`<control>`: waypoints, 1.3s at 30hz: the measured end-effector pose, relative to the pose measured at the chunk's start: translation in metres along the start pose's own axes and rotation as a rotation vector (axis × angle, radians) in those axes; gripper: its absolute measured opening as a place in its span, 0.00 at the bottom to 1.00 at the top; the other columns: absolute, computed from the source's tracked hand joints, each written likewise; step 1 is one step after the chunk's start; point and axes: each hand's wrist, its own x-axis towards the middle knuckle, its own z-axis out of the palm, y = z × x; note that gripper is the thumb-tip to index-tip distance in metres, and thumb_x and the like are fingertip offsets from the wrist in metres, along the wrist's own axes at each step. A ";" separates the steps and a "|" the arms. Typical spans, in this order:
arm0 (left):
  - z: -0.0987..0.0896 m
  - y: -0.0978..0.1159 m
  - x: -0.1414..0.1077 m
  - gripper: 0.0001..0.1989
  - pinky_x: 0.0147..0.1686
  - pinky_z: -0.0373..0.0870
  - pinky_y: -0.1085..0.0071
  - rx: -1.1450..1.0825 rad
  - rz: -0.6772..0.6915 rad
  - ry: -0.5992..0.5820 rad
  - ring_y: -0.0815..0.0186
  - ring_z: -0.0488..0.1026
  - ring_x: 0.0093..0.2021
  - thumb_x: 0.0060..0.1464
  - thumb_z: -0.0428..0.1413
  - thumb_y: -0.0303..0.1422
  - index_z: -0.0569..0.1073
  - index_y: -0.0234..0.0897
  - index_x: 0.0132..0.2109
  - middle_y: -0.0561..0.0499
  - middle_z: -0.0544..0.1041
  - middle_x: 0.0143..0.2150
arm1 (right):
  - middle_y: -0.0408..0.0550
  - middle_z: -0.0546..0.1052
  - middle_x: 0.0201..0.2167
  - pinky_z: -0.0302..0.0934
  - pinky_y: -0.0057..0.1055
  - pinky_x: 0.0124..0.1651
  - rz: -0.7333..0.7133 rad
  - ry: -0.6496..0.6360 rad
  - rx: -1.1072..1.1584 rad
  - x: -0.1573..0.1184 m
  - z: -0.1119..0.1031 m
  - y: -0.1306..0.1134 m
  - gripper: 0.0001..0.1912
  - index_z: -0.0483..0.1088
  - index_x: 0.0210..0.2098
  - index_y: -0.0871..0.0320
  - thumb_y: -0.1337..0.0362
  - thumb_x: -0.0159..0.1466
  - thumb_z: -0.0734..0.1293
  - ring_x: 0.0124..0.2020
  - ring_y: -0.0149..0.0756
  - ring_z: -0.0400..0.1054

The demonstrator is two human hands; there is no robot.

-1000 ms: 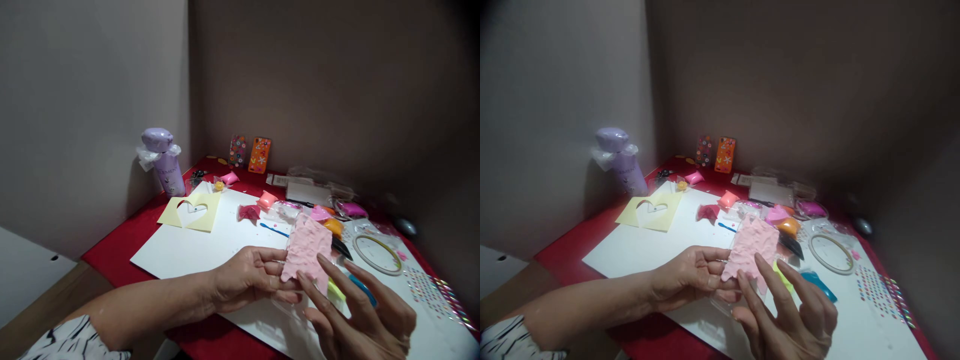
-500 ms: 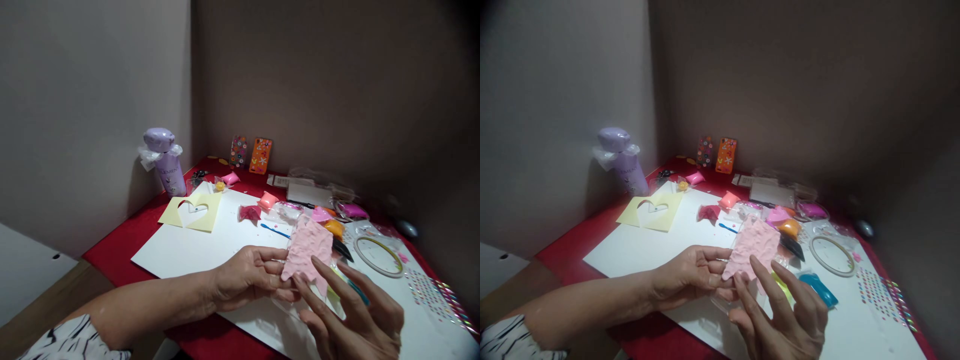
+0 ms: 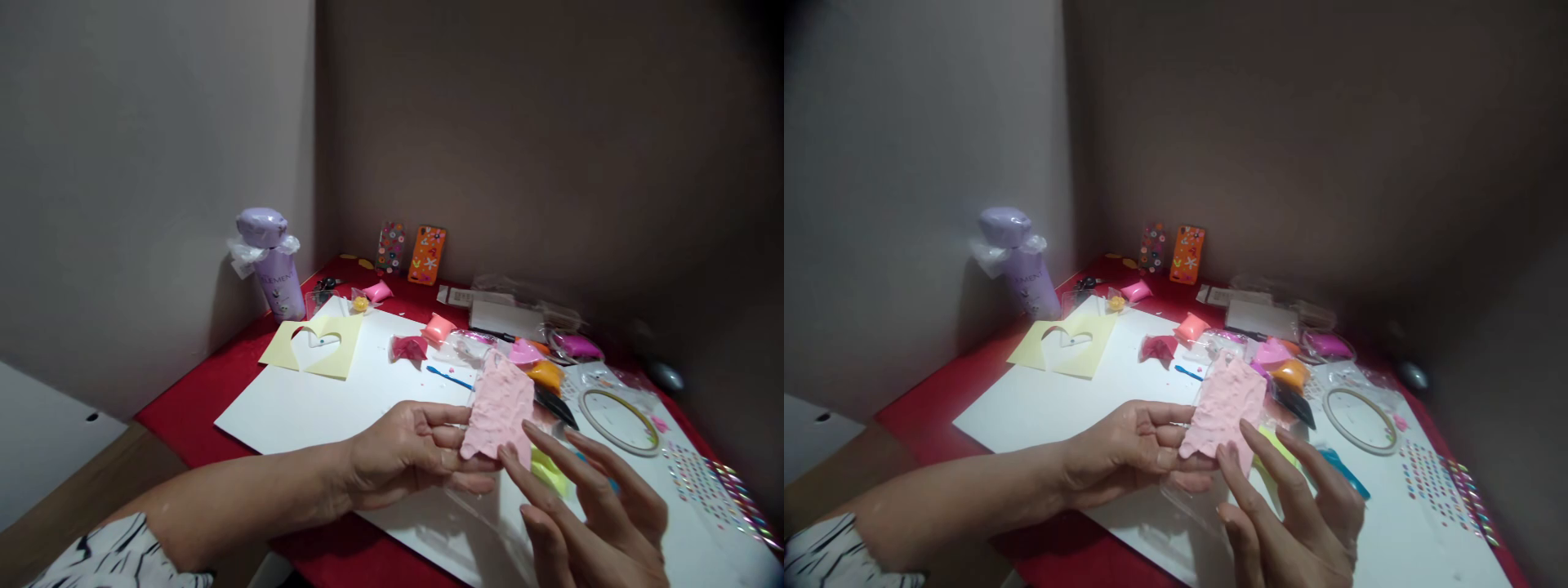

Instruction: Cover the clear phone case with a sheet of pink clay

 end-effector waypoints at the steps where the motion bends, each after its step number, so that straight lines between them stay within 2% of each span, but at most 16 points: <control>1: 0.000 0.000 0.000 0.28 0.55 0.63 0.57 0.002 -0.002 0.005 0.54 0.71 0.53 0.47 0.57 0.20 0.68 0.32 0.58 0.33 0.72 0.54 | 0.53 0.74 0.49 0.55 0.51 0.50 -0.020 -0.013 -0.008 0.000 0.001 0.001 0.14 0.75 0.43 0.54 0.64 0.59 0.63 0.52 0.54 0.65; 10: 0.002 -0.002 -0.001 0.28 0.54 0.63 0.58 0.033 -0.005 0.022 0.55 0.72 0.52 0.46 0.59 0.22 0.69 0.32 0.56 0.33 0.72 0.53 | 0.54 0.74 0.50 0.54 0.49 0.51 -0.046 -0.014 -0.032 0.000 0.002 0.000 0.14 0.75 0.44 0.55 0.62 0.60 0.64 0.52 0.53 0.64; 16: 0.001 -0.005 0.000 0.28 0.54 0.63 0.57 0.061 0.013 0.009 0.55 0.72 0.51 0.45 0.63 0.27 0.70 0.33 0.56 0.34 0.73 0.52 | 0.52 0.75 0.48 0.55 0.44 0.50 -0.205 0.019 -0.235 0.003 0.003 -0.001 0.18 0.75 0.43 0.55 0.53 0.62 0.62 0.50 0.50 0.65; 17: 0.001 -0.005 0.000 0.28 0.54 0.63 0.56 0.059 0.009 0.014 0.54 0.72 0.51 0.44 0.63 0.27 0.70 0.32 0.55 0.34 0.73 0.52 | 0.52 0.75 0.48 0.55 0.44 0.50 -0.190 0.014 -0.208 0.004 0.002 -0.003 0.18 0.76 0.43 0.56 0.53 0.63 0.62 0.51 0.50 0.65; 22: 0.002 -0.003 0.000 0.29 0.55 0.61 0.52 0.037 -0.016 0.034 0.53 0.71 0.52 0.43 0.62 0.24 0.70 0.31 0.55 0.33 0.73 0.52 | 0.54 0.74 0.49 0.55 0.52 0.51 0.110 0.066 0.085 0.005 -0.003 -0.007 0.15 0.75 0.44 0.56 0.66 0.62 0.60 0.53 0.52 0.64; 28: 0.002 -0.002 0.000 0.28 0.58 0.55 0.48 0.022 0.001 0.004 0.53 0.71 0.52 0.46 0.59 0.22 0.69 0.31 0.56 0.33 0.72 0.52 | 0.53 0.73 0.50 0.54 0.50 0.51 -0.050 -0.038 -0.012 0.002 -0.001 0.001 0.15 0.74 0.45 0.53 0.62 0.60 0.64 0.52 0.53 0.63; 30: 0.001 -0.002 0.000 0.27 0.58 0.55 0.48 0.017 0.006 -0.004 0.53 0.71 0.52 0.46 0.58 0.21 0.69 0.31 0.56 0.32 0.72 0.52 | 0.53 0.73 0.51 0.54 0.51 0.51 -0.023 -0.045 0.011 0.002 0.000 0.000 0.15 0.74 0.45 0.53 0.63 0.60 0.64 0.53 0.53 0.63; 35: 0.000 -0.001 -0.001 0.28 0.56 0.59 0.51 0.024 -0.001 -0.009 0.53 0.70 0.54 0.47 0.57 0.21 0.67 0.31 0.58 0.32 0.71 0.54 | 0.53 0.73 0.50 0.55 0.52 0.52 0.088 0.032 0.084 0.003 0.000 -0.001 0.16 0.74 0.46 0.53 0.66 0.61 0.61 0.53 0.52 0.63; 39: -0.001 -0.002 -0.001 0.28 0.57 0.59 0.52 0.031 0.012 -0.029 0.53 0.70 0.54 0.48 0.56 0.21 0.66 0.31 0.59 0.32 0.70 0.55 | 0.53 0.73 0.51 0.54 0.50 0.52 -0.041 -0.028 -0.027 0.002 0.000 0.001 0.16 0.74 0.47 0.53 0.62 0.60 0.64 0.53 0.53 0.63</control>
